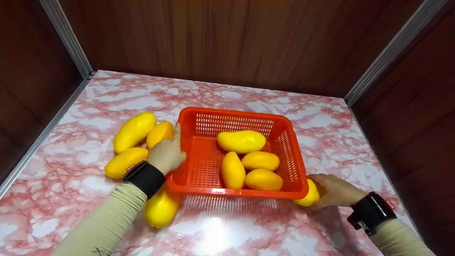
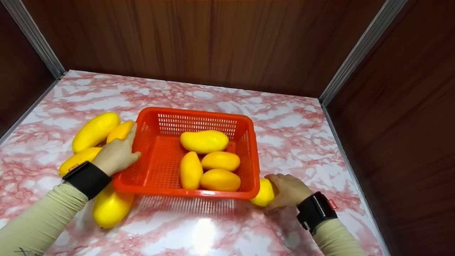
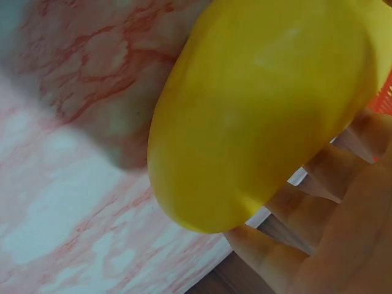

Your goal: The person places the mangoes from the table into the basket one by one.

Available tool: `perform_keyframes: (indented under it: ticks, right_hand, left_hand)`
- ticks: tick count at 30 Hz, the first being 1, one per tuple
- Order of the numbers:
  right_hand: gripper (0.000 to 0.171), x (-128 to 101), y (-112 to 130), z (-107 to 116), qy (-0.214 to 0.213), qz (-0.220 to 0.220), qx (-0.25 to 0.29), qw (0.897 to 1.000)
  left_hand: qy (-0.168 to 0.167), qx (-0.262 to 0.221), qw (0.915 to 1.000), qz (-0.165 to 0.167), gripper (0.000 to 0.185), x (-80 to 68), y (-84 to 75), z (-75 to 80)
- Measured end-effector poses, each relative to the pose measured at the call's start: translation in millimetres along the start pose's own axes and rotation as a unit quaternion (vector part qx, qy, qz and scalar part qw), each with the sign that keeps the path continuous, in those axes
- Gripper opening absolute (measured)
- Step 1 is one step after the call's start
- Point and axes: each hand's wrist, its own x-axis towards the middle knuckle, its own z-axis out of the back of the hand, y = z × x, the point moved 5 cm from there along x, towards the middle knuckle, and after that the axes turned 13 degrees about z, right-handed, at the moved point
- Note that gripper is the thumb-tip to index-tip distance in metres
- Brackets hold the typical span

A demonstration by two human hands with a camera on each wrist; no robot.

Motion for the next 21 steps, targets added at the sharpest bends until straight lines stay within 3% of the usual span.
perform_keyframes:
  ticks: [12, 21]
  right_hand:
    - [0.088, 1.7, 0.4, -0.5, 0.013, -0.018, -0.001, 1.0]
    - [0.085, -4.2, 2.4, 14.8, -0.019, -0.003, -0.026, 0.999]
  left_hand:
    - [0.005, -0.009, 0.9999, 0.004, 0.091, 0.4, -0.3, -0.6]
    - [-0.006, 0.0, 1.0, -0.007, 0.09, 0.3, -0.2, -0.8]
